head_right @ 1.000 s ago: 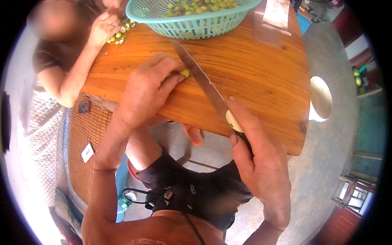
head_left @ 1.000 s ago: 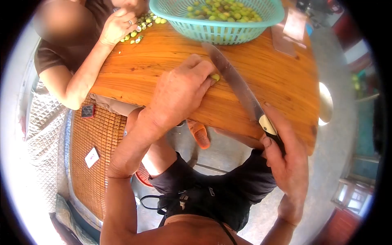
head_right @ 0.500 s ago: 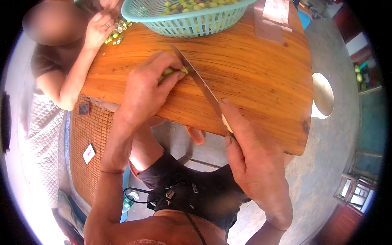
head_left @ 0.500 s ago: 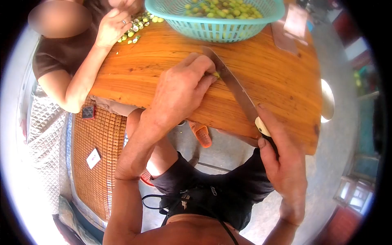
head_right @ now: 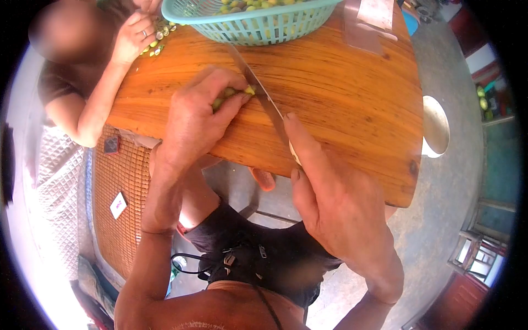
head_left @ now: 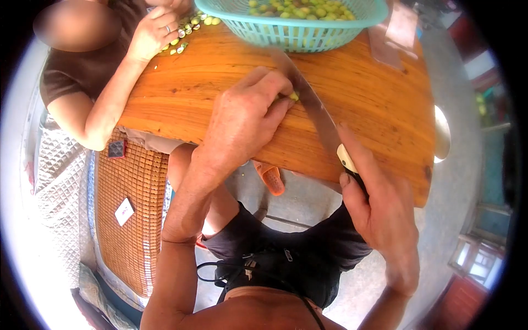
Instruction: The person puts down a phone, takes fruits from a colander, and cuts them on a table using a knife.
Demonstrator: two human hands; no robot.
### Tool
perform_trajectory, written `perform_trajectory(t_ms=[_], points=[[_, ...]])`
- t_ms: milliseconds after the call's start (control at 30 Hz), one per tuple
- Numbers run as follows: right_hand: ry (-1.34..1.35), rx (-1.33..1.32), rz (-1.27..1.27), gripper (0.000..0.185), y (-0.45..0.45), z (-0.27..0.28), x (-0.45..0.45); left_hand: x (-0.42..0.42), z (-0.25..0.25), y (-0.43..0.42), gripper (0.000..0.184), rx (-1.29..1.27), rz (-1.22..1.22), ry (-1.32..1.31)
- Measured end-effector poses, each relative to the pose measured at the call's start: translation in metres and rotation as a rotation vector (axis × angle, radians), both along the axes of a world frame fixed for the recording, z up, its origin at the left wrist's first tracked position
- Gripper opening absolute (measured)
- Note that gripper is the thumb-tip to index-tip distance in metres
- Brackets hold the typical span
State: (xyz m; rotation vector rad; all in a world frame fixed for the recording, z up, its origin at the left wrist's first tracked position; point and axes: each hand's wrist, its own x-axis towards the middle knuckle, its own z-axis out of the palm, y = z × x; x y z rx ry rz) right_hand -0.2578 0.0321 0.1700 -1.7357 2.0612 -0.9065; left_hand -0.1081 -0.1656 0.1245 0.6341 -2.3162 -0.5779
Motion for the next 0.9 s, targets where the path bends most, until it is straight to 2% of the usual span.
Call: perform_trajectory(t_ms=[333,633,900], points=[[0.068,-0.014,0.044,0.059,-0.005,0.002,0.004,0.005,-0.004,0.005,0.014,-0.030,0.038,0.022],[0.086,0.103,-0.025,0.060,-0.007,0.005,0.008,0.003,-0.002,0.005,0.014,0.019,0.055,0.016],[0.075,0.028,-0.019,0.058,-0.013,-0.003,0.007,0.002,-0.002,0.004,0.010,0.022,0.028,0.028]])
